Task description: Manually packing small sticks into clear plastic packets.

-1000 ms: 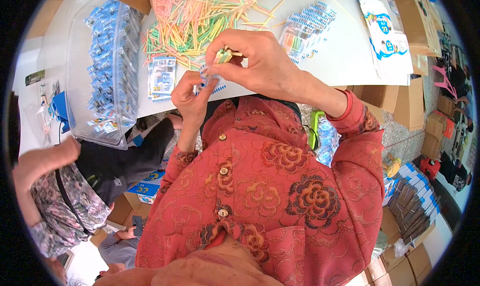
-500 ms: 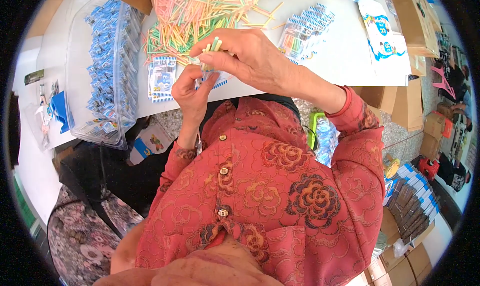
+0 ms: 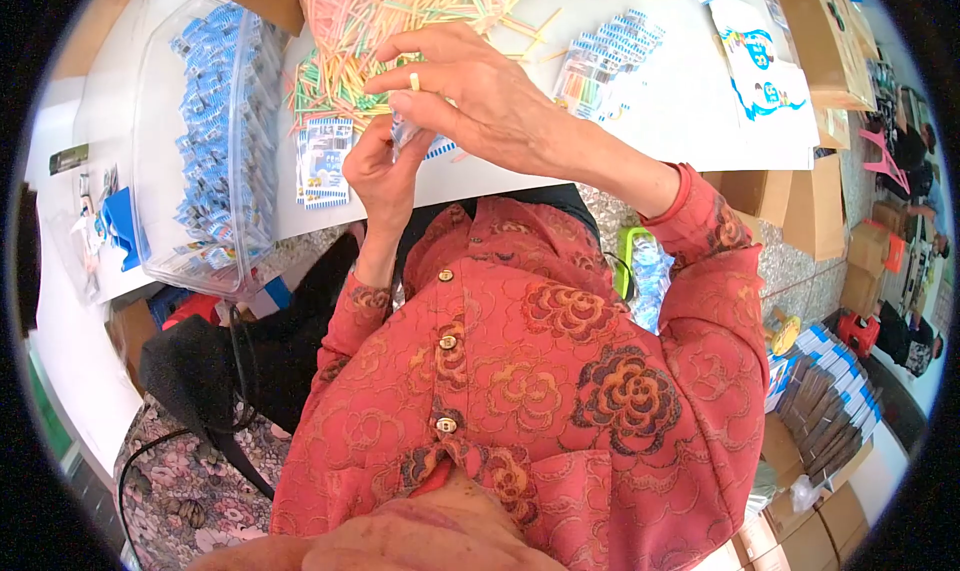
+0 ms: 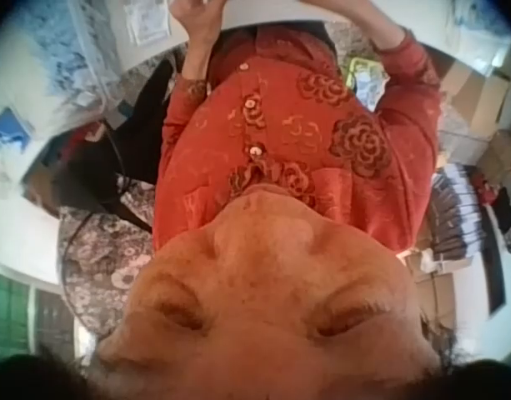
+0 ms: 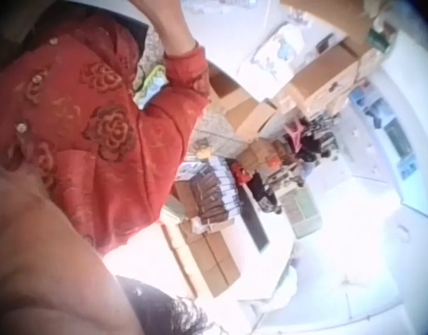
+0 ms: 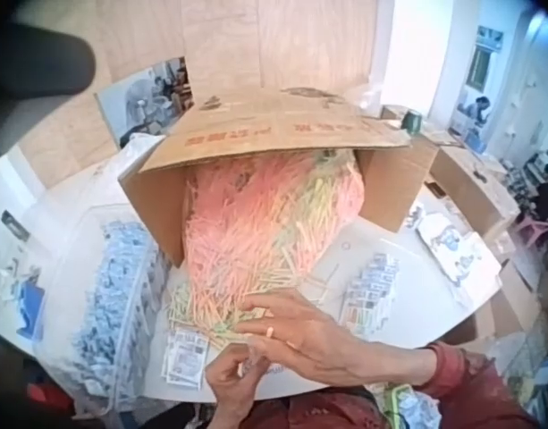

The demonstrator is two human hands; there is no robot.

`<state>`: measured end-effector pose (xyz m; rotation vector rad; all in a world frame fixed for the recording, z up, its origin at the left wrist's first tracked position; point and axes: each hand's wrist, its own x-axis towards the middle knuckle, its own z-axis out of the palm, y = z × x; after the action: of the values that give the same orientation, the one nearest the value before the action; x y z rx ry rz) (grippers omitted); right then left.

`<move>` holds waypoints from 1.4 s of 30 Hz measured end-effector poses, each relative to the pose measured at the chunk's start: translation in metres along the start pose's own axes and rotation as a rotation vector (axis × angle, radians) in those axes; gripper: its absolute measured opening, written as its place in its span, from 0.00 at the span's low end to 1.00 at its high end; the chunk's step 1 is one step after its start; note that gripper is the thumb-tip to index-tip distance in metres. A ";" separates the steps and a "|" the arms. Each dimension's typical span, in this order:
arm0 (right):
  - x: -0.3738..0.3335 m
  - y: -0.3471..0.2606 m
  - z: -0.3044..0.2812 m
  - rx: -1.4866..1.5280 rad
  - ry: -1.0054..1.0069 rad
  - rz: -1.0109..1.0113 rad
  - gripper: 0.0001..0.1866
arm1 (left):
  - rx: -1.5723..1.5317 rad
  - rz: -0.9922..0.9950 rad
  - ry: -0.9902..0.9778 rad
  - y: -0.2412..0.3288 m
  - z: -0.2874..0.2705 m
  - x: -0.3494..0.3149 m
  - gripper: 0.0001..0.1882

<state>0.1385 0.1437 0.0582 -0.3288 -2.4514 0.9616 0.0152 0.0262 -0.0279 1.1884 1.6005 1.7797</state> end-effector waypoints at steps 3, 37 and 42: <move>-0.002 0.005 0.008 0.070 0.004 -0.004 0.16 | -0.104 -0.094 -0.009 -0.008 0.000 -0.002 0.06; -0.033 0.030 0.015 0.486 0.026 0.429 0.06 | -0.358 -0.300 -0.015 -0.003 -0.010 -0.003 0.11; -0.041 0.037 0.023 0.665 0.054 0.439 0.05 | -0.371 -0.336 -0.077 0.014 0.001 -0.001 0.09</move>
<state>0.1632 0.1419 0.0043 -0.6489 -1.8906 1.8424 0.0188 0.0233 -0.0149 0.7565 1.2658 1.6903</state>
